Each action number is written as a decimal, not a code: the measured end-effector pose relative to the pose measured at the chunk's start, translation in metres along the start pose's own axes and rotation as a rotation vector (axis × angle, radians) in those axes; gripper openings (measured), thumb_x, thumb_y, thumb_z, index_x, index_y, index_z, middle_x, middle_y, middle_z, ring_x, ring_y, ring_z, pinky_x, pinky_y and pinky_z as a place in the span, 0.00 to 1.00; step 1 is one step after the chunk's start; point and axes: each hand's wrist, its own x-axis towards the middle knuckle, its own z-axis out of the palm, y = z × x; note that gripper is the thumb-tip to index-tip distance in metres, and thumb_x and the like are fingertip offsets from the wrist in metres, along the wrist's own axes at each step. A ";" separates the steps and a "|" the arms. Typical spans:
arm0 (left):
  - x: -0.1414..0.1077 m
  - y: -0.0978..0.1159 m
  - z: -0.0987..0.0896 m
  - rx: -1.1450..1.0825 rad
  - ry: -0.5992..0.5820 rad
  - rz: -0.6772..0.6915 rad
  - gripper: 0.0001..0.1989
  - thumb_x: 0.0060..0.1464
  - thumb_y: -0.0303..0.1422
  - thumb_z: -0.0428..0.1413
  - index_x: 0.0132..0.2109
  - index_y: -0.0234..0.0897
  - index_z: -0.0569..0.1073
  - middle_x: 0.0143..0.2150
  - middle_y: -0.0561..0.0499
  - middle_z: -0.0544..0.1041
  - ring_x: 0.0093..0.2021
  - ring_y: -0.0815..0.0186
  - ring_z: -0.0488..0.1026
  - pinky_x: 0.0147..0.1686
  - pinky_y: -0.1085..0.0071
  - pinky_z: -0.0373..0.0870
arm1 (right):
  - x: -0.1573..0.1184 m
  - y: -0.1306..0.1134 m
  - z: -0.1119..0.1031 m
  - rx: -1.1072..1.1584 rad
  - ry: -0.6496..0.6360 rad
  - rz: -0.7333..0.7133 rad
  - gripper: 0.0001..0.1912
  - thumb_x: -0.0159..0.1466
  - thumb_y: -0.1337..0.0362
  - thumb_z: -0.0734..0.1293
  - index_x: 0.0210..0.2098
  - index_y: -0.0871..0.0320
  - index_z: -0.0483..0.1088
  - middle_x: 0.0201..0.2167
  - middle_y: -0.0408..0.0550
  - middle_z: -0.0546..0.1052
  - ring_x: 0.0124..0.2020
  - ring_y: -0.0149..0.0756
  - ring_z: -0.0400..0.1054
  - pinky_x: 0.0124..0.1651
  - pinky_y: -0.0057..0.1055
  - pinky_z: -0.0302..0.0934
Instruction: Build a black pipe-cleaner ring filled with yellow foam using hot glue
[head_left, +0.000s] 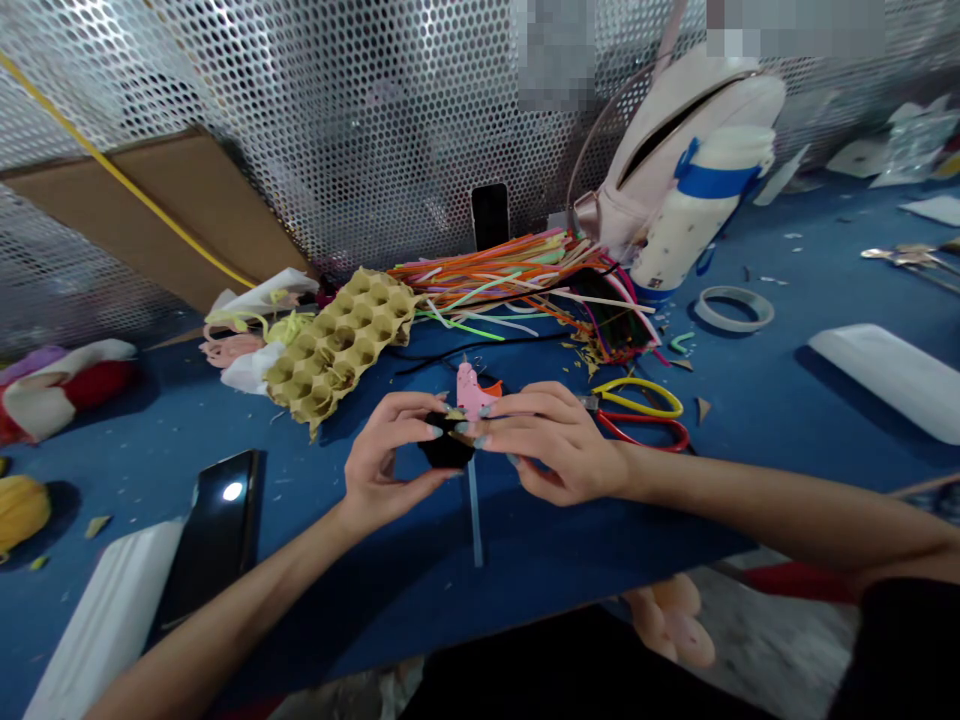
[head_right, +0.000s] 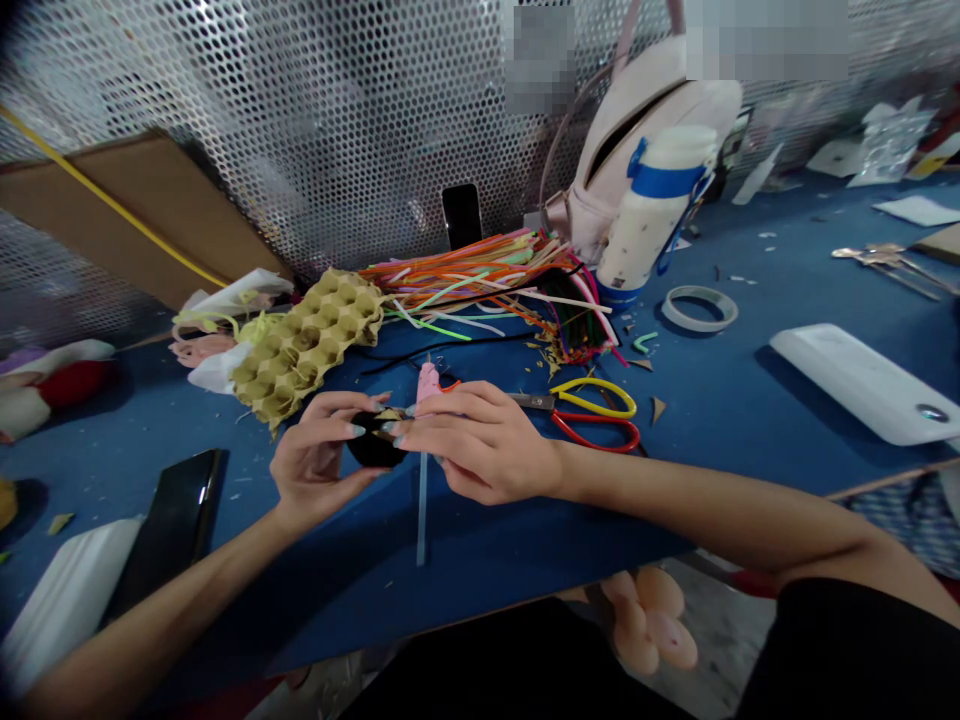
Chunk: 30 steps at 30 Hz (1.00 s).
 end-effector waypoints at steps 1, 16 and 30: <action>0.000 0.000 -0.001 0.050 -0.006 0.013 0.30 0.51 0.22 0.70 0.59 0.46 0.73 0.56 0.44 0.76 0.57 0.57 0.78 0.60 0.44 0.79 | 0.001 -0.001 -0.001 0.024 0.004 0.017 0.27 0.66 0.73 0.63 0.63 0.52 0.65 0.51 0.49 0.84 0.58 0.41 0.76 0.59 0.43 0.67; -0.005 0.002 0.004 0.321 -0.121 0.148 0.26 0.54 0.24 0.69 0.57 0.48 0.75 0.54 0.48 0.83 0.56 0.56 0.84 0.64 0.48 0.78 | 0.005 0.004 0.004 0.207 0.023 0.251 0.02 0.72 0.64 0.71 0.44 0.54 0.75 0.41 0.48 0.82 0.44 0.39 0.73 0.51 0.40 0.66; -0.008 0.012 0.005 0.309 -0.182 0.009 0.23 0.57 0.27 0.64 0.59 0.43 0.75 0.52 0.45 0.86 0.55 0.57 0.84 0.65 0.54 0.76 | 0.011 0.004 0.005 0.556 -0.027 0.397 0.05 0.70 0.63 0.73 0.38 0.56 0.76 0.37 0.46 0.80 0.43 0.37 0.70 0.52 0.38 0.62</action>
